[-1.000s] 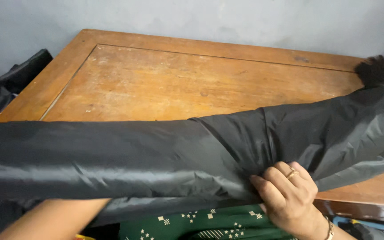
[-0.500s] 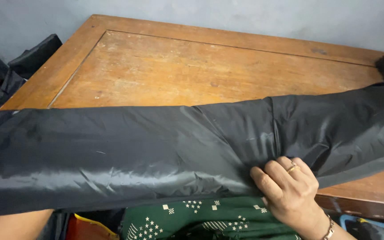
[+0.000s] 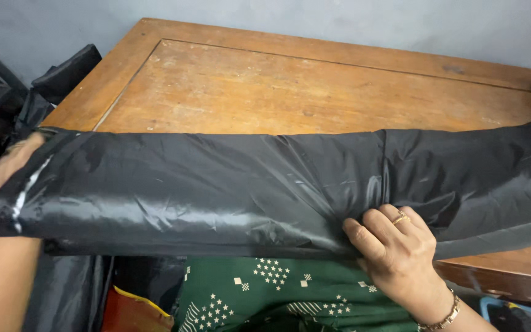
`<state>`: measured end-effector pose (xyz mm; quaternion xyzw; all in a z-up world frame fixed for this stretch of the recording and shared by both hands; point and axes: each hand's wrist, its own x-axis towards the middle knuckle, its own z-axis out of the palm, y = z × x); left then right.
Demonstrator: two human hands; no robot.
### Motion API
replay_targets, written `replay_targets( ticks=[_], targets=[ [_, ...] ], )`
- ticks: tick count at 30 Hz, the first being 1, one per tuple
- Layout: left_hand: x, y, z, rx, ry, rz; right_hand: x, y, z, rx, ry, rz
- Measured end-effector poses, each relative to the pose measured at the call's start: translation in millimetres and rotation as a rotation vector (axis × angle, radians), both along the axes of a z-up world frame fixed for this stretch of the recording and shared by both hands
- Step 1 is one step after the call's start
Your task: The person folds a long black plastic sheet on a wooden table. They smooth the sheet, fold it lengthwise multiple times, and then fold the ends to create a compact rectangular bundle.
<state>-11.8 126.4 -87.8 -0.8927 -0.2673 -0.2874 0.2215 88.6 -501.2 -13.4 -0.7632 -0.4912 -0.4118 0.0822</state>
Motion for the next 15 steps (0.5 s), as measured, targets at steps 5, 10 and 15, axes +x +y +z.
replay_targets(
  ticks=[5,10,15],
  targets=[
    [30,14,-2,-0.625,0.062,-0.095,-1,-3,-1,0.039,0.009,0.082],
    [69,12,34,-0.885,0.175,0.321,0,-1,0,0.038,0.02,0.1],
    [40,34,48,-0.501,0.442,0.184,-1,2,2,0.045,0.005,0.08]
  ],
)
